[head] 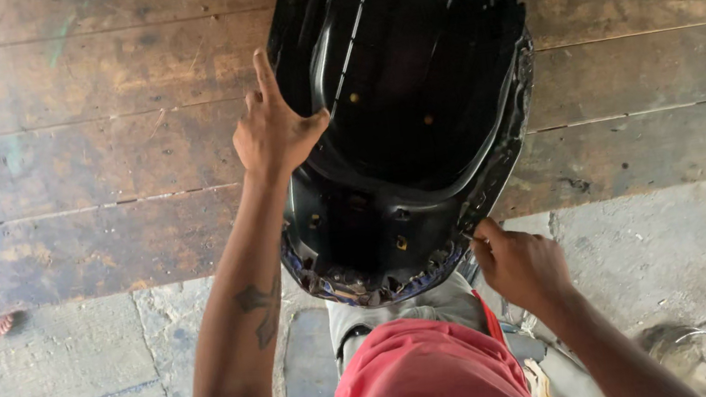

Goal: The person uses a small metal tool to scrape and remove residue from the edges of a black plastic part placed on a wooden table. The person holds the part steady with one hand while scraping with the other, working along the perimeter.

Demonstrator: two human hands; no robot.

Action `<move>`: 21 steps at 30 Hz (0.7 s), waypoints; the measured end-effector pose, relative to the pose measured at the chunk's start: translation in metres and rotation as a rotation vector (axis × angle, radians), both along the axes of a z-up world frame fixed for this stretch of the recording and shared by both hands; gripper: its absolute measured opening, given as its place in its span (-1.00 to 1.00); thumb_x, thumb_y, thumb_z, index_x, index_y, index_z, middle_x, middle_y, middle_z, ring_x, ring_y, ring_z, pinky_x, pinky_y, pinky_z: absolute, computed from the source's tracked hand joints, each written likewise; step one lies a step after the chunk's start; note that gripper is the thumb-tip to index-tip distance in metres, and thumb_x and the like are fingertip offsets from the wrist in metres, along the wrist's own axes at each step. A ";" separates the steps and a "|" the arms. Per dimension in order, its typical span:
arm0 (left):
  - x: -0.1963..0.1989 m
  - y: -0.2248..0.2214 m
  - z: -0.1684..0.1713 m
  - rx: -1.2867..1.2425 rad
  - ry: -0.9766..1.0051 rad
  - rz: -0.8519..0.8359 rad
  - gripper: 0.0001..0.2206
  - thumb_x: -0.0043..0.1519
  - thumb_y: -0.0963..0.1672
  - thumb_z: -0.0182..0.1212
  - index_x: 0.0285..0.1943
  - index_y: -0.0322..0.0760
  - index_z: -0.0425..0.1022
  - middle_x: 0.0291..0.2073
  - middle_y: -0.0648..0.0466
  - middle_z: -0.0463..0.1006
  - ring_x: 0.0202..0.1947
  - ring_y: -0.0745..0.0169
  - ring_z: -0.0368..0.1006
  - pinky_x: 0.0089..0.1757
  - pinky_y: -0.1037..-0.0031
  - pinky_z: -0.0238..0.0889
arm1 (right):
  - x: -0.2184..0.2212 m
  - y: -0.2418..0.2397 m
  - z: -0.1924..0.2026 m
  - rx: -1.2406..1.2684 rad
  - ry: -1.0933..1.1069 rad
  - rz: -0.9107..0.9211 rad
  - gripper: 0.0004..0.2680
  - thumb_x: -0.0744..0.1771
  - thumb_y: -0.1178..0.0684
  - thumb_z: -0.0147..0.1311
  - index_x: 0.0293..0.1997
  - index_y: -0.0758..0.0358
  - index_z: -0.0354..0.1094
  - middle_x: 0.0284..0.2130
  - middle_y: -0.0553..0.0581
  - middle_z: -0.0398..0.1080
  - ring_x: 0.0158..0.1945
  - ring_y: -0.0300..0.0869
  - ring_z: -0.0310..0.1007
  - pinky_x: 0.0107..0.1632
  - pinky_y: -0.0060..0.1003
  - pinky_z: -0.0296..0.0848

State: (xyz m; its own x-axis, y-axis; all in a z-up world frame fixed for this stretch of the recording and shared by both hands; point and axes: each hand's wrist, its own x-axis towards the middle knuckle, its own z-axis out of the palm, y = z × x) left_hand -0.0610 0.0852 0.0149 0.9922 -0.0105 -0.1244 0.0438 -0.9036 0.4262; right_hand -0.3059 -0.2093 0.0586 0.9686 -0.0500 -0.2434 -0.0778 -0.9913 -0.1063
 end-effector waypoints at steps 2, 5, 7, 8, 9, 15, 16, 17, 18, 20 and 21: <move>-0.001 0.006 -0.004 0.002 0.047 -0.036 0.17 -0.04 0.23 0.41 0.57 -0.34 -0.29 0.00 -0.27 0.51 -0.46 0.05 0.57 -0.61 0.42 0.40 | 0.003 -0.003 0.011 0.011 0.108 0.001 -0.88 0.33 -0.10 0.04 -0.20 0.03 0.33 -0.63 0.08 0.52 -0.54 0.02 0.58 -0.44 0.00 0.50; -0.001 0.013 -0.007 -0.037 0.000 -0.060 0.17 -0.04 0.23 0.41 0.57 -0.37 -0.26 0.05 -0.26 0.52 -0.40 0.04 0.60 -0.58 0.41 0.42 | 0.007 0.006 0.025 -0.080 0.222 0.014 -0.87 0.35 -0.13 0.01 -0.19 -0.01 0.32 -0.62 0.07 0.53 -0.51 0.00 0.60 -0.38 -0.02 0.52; 0.000 0.012 -0.010 -0.064 -0.040 -0.067 0.17 -0.04 0.22 0.42 0.58 -0.38 -0.24 0.06 -0.28 0.53 -0.37 0.02 0.61 -0.55 0.40 0.44 | 0.011 0.009 0.031 -0.127 0.226 0.040 -0.88 0.36 -0.13 0.00 -0.19 -0.02 0.32 -0.62 0.06 0.52 -0.49 0.00 0.60 -0.36 -0.01 0.52; -0.001 0.012 -0.011 -0.068 -0.041 -0.072 0.17 -0.04 0.22 0.43 0.57 -0.38 -0.24 0.07 -0.31 0.51 -0.36 -0.01 0.61 -0.54 0.39 0.46 | 0.012 0.010 0.031 -0.122 0.202 0.059 -0.89 0.36 -0.12 -0.01 -0.19 -0.01 0.32 -0.61 0.06 0.52 -0.49 0.00 0.59 -0.37 -0.01 0.52; -0.001 0.012 -0.013 -0.069 -0.044 -0.073 0.17 -0.05 0.22 0.44 0.57 -0.39 -0.23 0.09 -0.34 0.50 -0.36 -0.03 0.61 -0.53 0.37 0.48 | 0.013 0.011 0.030 -0.116 0.177 0.083 -0.90 0.36 -0.10 -0.01 -0.20 0.00 0.32 -0.61 0.05 0.51 -0.49 0.00 0.59 -0.38 -0.01 0.52; 0.002 0.018 -0.024 -0.225 -0.039 -0.090 0.14 -0.04 0.09 0.46 0.59 -0.36 -0.31 0.07 -0.46 0.46 -0.25 -0.25 0.60 -0.38 0.23 0.56 | 0.013 0.006 -0.004 -0.196 0.284 0.042 -0.89 0.33 -0.06 0.04 -0.21 0.06 0.29 -0.65 0.13 0.49 -0.51 0.01 0.59 -0.39 -0.02 0.51; 0.004 0.017 -0.026 -0.242 -0.022 -0.076 0.14 -0.05 0.08 0.44 0.61 -0.32 -0.32 0.06 -0.42 0.48 -0.21 -0.24 0.60 -0.32 0.21 0.55 | 0.010 0.004 -0.012 -0.152 0.224 0.007 -0.90 0.33 -0.06 0.04 -0.22 0.07 0.30 -0.64 0.13 0.49 -0.52 0.01 0.58 -0.42 -0.04 0.50; 0.004 0.015 -0.027 -0.261 -0.002 -0.064 0.14 -0.05 0.07 0.43 0.62 -0.29 -0.33 0.06 -0.38 0.50 -0.17 -0.23 0.60 -0.25 0.20 0.55 | 0.000 0.005 -0.020 -0.109 0.166 -0.032 -0.90 0.34 -0.06 0.04 -0.23 0.07 0.32 -0.63 0.14 0.49 -0.52 0.01 0.57 -0.45 -0.07 0.48; 0.002 0.014 -0.028 -0.279 0.017 -0.052 0.14 -0.06 0.06 0.42 0.64 -0.26 -0.34 0.05 -0.34 0.52 -0.13 -0.23 0.61 -0.19 0.18 0.55 | -0.011 0.005 -0.027 -0.067 0.108 -0.070 -0.90 0.35 -0.06 0.05 -0.24 0.07 0.33 -0.62 0.14 0.49 -0.53 0.01 0.57 -0.49 -0.09 0.46; 0.008 0.015 -0.022 -0.245 -0.070 -0.068 0.14 -0.04 0.06 0.45 0.63 -0.25 -0.32 0.15 -0.37 0.45 -0.07 -0.31 0.57 -0.14 0.10 0.51 | -0.017 0.012 -0.047 0.237 -0.264 -0.050 -0.90 0.37 -0.02 0.05 -0.21 0.13 0.32 -0.65 0.15 0.41 -0.60 -0.05 0.47 -0.51 -0.16 0.41; 0.005 0.018 -0.018 -0.221 -0.112 -0.067 0.13 -0.03 0.06 0.47 0.63 -0.25 -0.31 0.20 -0.38 0.41 -0.03 -0.36 0.55 -0.12 0.07 0.49 | -0.021 0.011 -0.053 0.396 -0.447 -0.034 -0.90 0.38 0.00 0.06 -0.19 0.16 0.32 -0.66 0.16 0.38 -0.64 -0.07 0.42 -0.52 -0.19 0.38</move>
